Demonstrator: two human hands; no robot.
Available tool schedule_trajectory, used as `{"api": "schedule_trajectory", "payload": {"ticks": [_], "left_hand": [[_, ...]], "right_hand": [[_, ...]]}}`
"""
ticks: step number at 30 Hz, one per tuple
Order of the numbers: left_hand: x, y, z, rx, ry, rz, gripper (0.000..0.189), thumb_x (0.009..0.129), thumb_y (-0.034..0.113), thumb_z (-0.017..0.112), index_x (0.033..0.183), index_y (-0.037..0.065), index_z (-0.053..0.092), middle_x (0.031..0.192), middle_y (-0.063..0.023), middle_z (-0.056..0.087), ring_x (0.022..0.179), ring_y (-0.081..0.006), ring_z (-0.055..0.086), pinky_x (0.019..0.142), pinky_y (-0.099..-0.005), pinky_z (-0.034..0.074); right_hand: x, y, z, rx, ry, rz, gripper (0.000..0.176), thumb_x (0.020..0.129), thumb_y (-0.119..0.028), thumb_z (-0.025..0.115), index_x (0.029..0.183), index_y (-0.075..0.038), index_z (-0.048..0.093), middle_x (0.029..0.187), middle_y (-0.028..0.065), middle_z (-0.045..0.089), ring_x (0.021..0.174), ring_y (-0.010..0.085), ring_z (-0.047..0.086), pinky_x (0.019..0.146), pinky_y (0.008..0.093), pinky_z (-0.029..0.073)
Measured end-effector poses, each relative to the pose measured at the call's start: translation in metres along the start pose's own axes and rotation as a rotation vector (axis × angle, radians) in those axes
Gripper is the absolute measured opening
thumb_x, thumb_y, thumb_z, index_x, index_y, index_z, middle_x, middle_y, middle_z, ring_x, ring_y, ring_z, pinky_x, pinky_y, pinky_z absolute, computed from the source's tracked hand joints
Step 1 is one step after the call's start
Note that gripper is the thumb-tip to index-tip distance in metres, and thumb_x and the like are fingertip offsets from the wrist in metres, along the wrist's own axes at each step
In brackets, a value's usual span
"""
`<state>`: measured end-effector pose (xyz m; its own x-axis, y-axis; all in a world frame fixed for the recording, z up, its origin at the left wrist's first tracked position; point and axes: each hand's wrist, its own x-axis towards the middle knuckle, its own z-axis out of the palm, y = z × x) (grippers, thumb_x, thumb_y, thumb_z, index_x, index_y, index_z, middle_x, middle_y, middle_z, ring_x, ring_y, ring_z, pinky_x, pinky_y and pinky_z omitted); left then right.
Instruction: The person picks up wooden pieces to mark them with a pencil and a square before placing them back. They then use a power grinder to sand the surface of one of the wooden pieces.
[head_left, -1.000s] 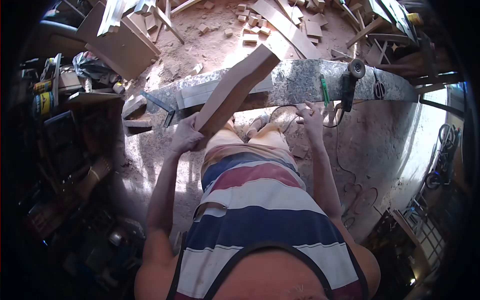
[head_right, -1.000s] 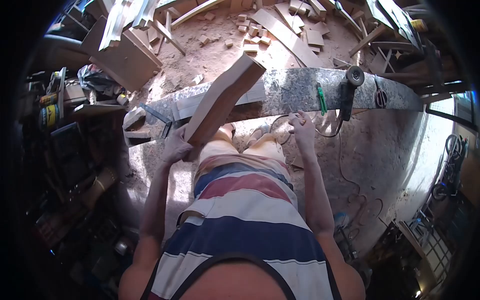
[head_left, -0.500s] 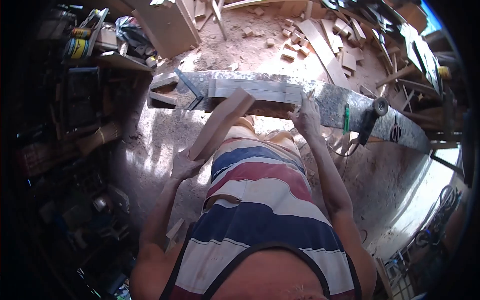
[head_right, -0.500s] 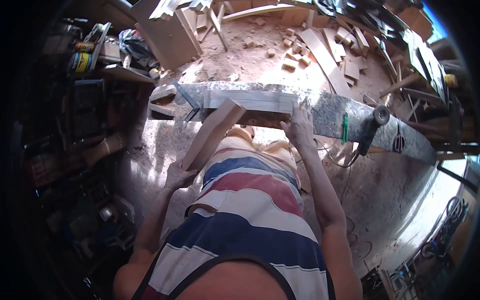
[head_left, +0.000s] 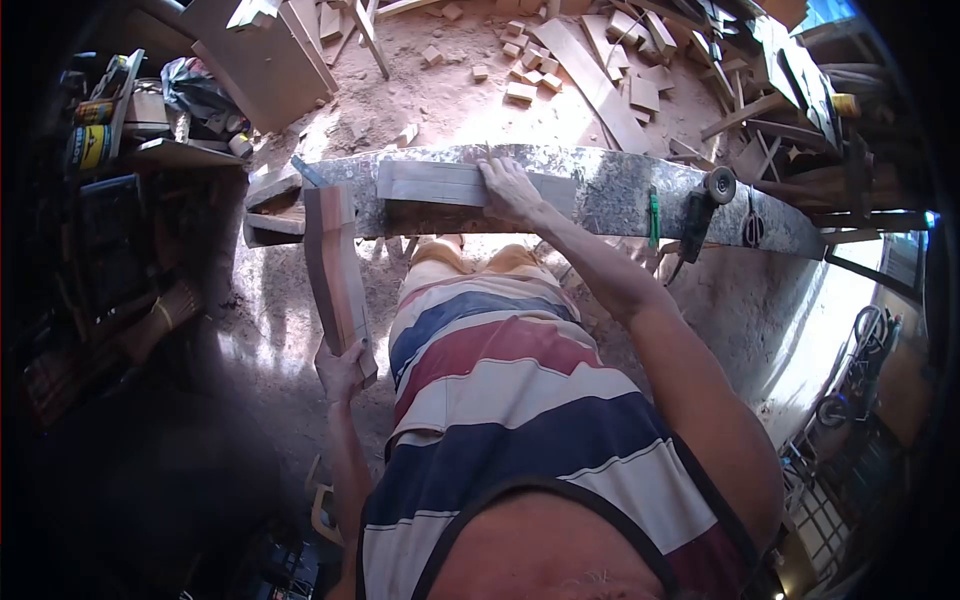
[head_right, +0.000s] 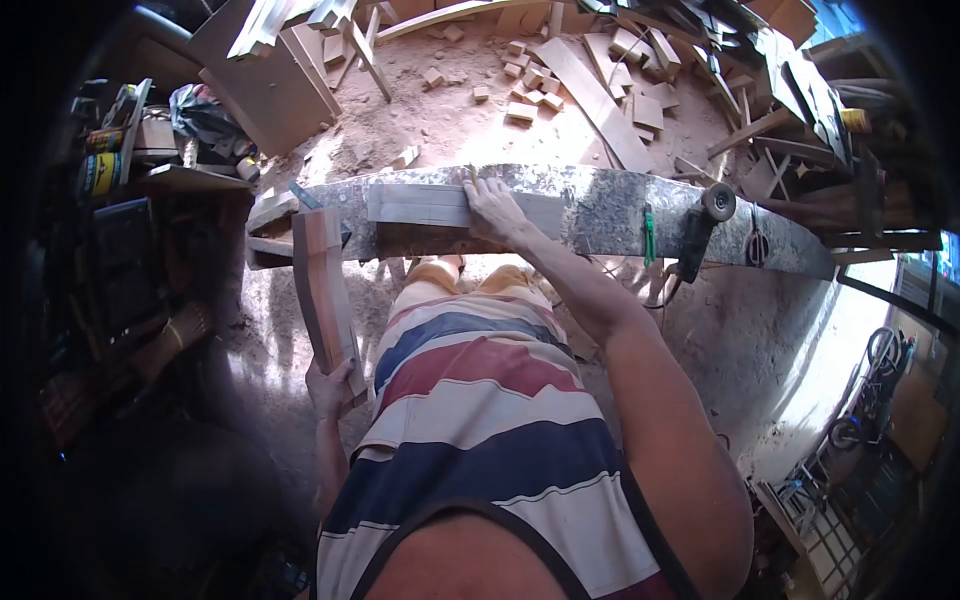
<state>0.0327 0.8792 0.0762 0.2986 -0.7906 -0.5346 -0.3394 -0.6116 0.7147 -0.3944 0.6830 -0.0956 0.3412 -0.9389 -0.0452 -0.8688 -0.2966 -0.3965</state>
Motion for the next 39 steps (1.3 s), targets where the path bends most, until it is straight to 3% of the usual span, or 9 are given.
{"api": "schedule_trajectory", "payload": {"ticks": [5,10,11,17,26,31,33,36,39], "left_hand": [[0.088,-0.01,0.046,0.166,-0.128,0.079,0.054,0.085,0.02,0.086,0.132,-0.002,0.07,0.114,-0.0169,0.081,0.101,-0.0255,0.079,0.089,-0.038,0.061],[0.134,0.053,0.143,0.469,-0.079,0.162,0.058,0.081,0.033,0.088,0.132,0.011,0.073,0.115,-0.0201,0.08,0.11,-0.0373,0.077,0.095,-0.0465,0.06],[0.141,0.056,0.158,0.496,-0.068,0.165,0.058,0.079,0.034,0.089,0.13,0.012,0.074,0.115,-0.0203,0.08,0.109,-0.0392,0.077,0.095,-0.0474,0.06],[0.176,-0.006,0.228,0.549,0.059,0.438,0.051,0.076,0.026,0.09,0.12,0.01,0.069,0.107,-0.018,0.076,0.103,-0.0408,0.073,0.09,-0.0526,0.057],[0.164,0.019,0.244,0.683,0.391,0.719,0.073,0.076,0.028,0.093,0.138,0.011,0.057,0.114,-0.0195,0.073,0.105,-0.0444,0.07,0.091,-0.0539,0.056],[0.175,0.034,0.247,0.543,0.056,0.301,0.064,0.079,0.025,0.093,0.132,0.005,0.065,0.114,-0.0181,0.076,0.106,-0.039,0.074,0.095,-0.0494,0.059],[0.178,0.057,0.227,0.356,-0.135,0.199,0.061,0.081,0.023,0.091,0.132,0.003,0.067,0.114,-0.0156,0.077,0.104,-0.033,0.076,0.094,-0.0445,0.06],[0.198,0.046,0.198,-0.105,-0.568,0.0,0.063,0.085,0.021,0.088,0.14,0.002,0.065,0.118,-0.0074,0.076,0.104,-0.0183,0.074,0.092,-0.0355,0.062],[0.216,0.033,0.186,-0.247,-0.776,-0.262,0.061,0.085,0.02,0.088,0.139,0.002,0.066,0.122,-0.0082,0.075,0.106,-0.0187,0.074,0.093,-0.0377,0.063]], "right_hand": [[-0.093,0.027,-0.045,0.123,0.141,0.383,0.088,0.067,-0.022,0.099,0.139,0.003,0.056,0.113,0.0235,0.068,0.104,0.0421,0.065,0.094,0.0521,0.054],[-0.163,0.097,-0.038,0.169,0.399,0.719,0.084,0.073,-0.024,0.094,0.141,0.003,0.053,0.112,0.0285,0.07,0.108,0.0484,0.067,0.098,0.0557,0.053],[-0.163,0.093,-0.056,0.177,0.274,0.891,0.094,0.073,-0.031,0.094,0.148,0.004,0.049,0.116,0.0314,0.069,0.112,0.0507,0.066,0.1,0.0551,0.054],[-0.186,0.117,-0.035,0.039,0.28,0.912,0.109,0.073,-0.045,0.094,0.157,0.003,0.042,0.124,0.0341,0.065,0.12,0.0509,0.063,0.103,0.0551,0.052],[-0.183,0.109,-0.056,-0.045,0.287,0.874,0.106,0.082,-0.044,0.091,0.161,0.001,0.036,0.137,0.0348,0.063,0.126,0.0513,0.062,0.11,0.0551,0.049],[-0.154,0.068,-0.104,0.112,0.468,0.747,0.069,0.094,-0.032,0.084,0.147,0.001,0.054,0.13,0.0271,0.072,0.115,0.0427,0.072,0.099,0.0477,0.057],[-0.126,0.041,-0.095,0.354,0.426,0.714,0.035,0.102,-0.032,0.074,0.121,-0.003,0.07,0.096,0.0187,0.08,0.087,0.0339,0.079,0.078,0.0462,0.062],[-0.091,0.018,-0.033,0.471,0.142,0.666,0.048,0.102,-0.043,0.074,0.129,-0.004,0.067,0.097,0.0184,0.081,0.088,0.0328,0.081,0.078,0.0432,0.063],[-0.058,-0.03,0.008,0.661,0.012,0.612,0.076,0.094,-0.06,0.079,0.137,0.0,0.062,0.102,0.023,0.079,0.095,0.0367,0.079,0.083,0.0471,0.061]]}}
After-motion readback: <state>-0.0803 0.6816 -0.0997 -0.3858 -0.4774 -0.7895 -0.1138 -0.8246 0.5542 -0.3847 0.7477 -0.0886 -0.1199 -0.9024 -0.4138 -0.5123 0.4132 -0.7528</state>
